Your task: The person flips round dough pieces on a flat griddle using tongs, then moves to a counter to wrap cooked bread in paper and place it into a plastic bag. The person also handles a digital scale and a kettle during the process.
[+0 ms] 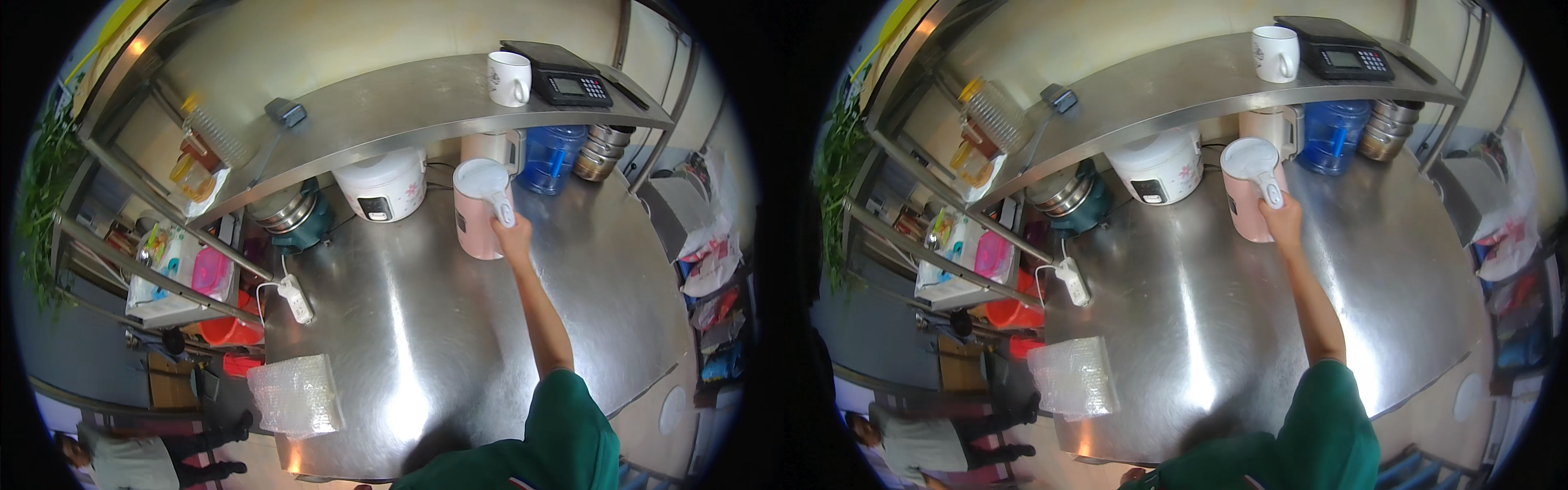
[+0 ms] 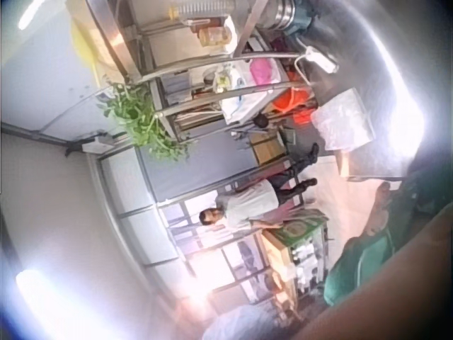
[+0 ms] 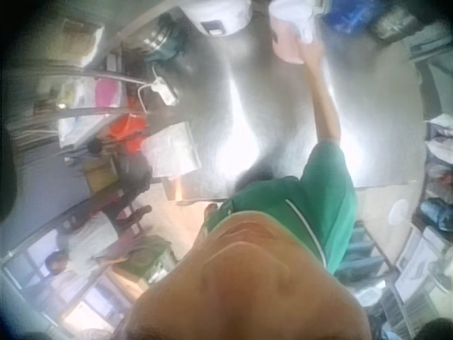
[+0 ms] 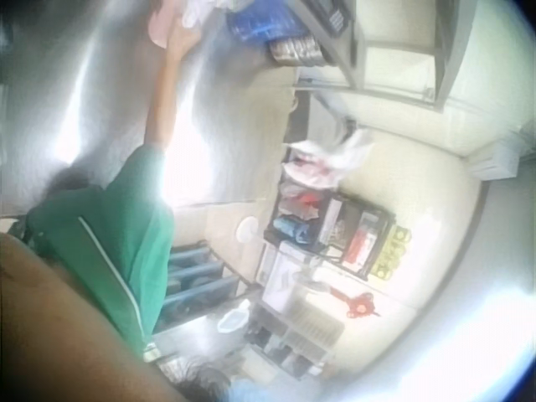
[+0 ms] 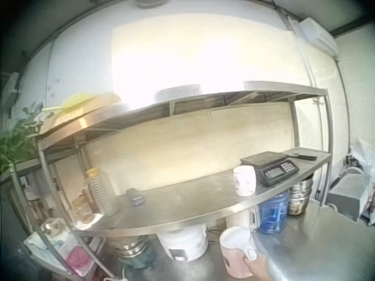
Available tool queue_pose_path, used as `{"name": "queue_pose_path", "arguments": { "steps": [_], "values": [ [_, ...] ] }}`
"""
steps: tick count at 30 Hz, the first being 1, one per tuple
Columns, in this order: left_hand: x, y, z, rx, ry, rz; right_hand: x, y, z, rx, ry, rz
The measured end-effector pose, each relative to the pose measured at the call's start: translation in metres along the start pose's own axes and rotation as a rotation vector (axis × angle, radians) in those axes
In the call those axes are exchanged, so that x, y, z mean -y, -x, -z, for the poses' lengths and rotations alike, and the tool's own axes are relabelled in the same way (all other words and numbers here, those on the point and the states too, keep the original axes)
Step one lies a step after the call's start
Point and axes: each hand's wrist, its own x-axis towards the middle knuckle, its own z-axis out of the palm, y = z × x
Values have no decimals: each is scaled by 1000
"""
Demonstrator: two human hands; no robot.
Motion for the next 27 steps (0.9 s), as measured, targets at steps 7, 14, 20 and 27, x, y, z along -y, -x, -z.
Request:
{"name": "queue_pose_path", "arguments": {
  "steps": [7,14,20,27],
  "values": [
    [25,28,-12,-44,30,-10,151,0,93,210,-383,123],
    [53,55,-22,-121,46,-89,278,-51,45,184,-606,345],
    [77,69,-34,-152,-24,-218,310,-119,-91,176,-301,395],
    [96,77,-61,-152,93,2,311,-148,-156,-243,206,735]
  ]
}}
